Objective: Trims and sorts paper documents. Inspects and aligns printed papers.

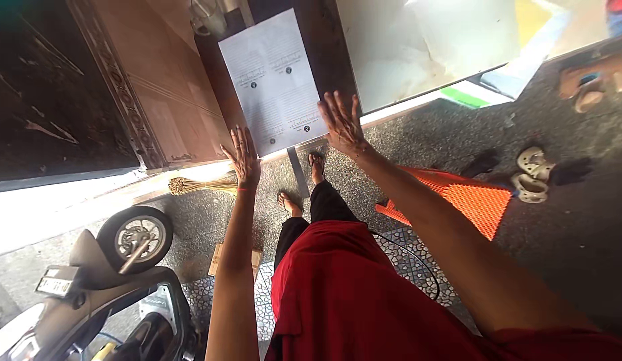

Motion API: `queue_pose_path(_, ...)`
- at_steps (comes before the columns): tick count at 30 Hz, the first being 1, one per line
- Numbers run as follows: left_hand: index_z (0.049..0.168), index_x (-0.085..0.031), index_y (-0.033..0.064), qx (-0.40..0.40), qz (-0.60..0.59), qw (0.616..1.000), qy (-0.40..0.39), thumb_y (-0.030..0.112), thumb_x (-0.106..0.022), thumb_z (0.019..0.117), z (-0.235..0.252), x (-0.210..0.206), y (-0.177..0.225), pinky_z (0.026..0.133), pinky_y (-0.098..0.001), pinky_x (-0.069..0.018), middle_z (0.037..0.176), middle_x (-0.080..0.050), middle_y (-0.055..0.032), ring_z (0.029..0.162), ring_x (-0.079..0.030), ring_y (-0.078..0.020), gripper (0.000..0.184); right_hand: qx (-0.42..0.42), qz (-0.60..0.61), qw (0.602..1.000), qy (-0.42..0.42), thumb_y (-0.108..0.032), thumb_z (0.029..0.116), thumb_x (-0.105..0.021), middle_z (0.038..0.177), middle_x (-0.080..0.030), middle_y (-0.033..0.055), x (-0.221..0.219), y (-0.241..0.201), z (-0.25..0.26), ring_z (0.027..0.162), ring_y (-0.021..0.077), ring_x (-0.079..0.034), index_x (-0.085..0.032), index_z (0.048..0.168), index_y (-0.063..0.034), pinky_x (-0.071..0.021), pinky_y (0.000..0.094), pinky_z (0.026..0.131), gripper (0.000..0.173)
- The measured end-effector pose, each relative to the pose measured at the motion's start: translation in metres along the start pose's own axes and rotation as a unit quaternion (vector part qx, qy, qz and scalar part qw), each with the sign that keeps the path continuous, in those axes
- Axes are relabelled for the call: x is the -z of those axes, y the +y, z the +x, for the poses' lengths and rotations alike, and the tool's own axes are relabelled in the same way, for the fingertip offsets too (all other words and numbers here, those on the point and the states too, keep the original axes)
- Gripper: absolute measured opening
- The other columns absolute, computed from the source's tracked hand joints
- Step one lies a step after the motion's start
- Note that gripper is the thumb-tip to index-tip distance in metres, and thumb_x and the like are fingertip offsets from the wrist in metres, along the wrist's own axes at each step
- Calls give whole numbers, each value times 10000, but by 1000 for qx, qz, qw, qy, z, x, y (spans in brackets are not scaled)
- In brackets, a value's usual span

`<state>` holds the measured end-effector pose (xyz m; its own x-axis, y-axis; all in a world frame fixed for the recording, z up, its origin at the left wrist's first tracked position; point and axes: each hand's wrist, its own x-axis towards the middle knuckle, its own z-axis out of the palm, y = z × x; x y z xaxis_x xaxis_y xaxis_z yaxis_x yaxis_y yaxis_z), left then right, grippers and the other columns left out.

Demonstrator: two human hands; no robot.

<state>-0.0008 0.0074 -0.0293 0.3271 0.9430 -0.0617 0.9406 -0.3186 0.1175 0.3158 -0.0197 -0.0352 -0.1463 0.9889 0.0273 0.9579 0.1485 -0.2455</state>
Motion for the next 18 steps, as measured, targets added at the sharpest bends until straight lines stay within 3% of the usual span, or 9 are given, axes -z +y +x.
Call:
queue_pose_path(2,1602,-214,-32,31,-35,999,-20,46,-702,856,-10,8,-5,1160,-763,-61,1682,-144,-244,1568,-85,-412,895,-61,14,998,-15,-85,806,-803,1652,-299,236,11,5,-10,1554,441,-204,-319,1602,-54,-111,771,1177,932)
queue_pose_path(4,1589,-263,-29,43,-66,997,9,-19,-535,918,-17,14,-7,1173,-729,-103,1666,-190,-261,1552,-145,-439,724,-132,28,990,-29,-59,823,-756,1656,-296,228,21,7,-23,1557,440,-195,-287,1611,-42,-119,780,1170,917)
queue_pose_path(7,1509,-457,-5,38,-107,991,67,-73,-499,886,-4,27,1,1131,-617,-346,1527,-414,-330,1397,-425,-509,627,-215,88,970,-75,-138,946,-659,1634,-344,225,22,3,-49,1533,439,-267,-302,1598,-14,-192,745,1167,753)
queue_pose_path(9,1485,-533,99,50,-106,992,49,-47,-548,878,19,43,15,993,-563,-460,1433,-482,-334,1248,-502,-530,625,-237,160,953,-96,-161,982,-638,1555,-450,259,17,-6,-66,1440,446,-434,-430,1518,38,-338,682,1114,608)
queue_pose_path(12,1489,-545,193,68,-81,994,10,-69,-542,848,52,52,34,970,-588,-432,1423,-470,-329,1222,-483,-538,692,-245,288,917,-129,-120,1004,-630,1401,-588,273,13,-33,-85,1270,446,-597,-597,1352,61,-462,621,1054,395)
queue_pose_path(14,1494,-535,172,75,-63,995,-28,-63,-539,863,66,51,41,990,-624,-389,1443,-467,-316,1244,-469,-534,673,-231,341,900,-141,-115,1009,-629,1318,-638,277,6,-49,-97,1193,450,-636,-636,1301,59,-478,621,1020,341)
queue_pose_path(18,1432,-597,163,89,-43,993,-71,-22,-526,909,75,38,44,988,-611,-383,1521,-431,-231,1280,-453,-489,559,-236,417,856,-195,-196,1023,-621,1268,-666,260,-12,-68,-107,1204,391,-638,-654,1300,30,-465,559,1068,359)
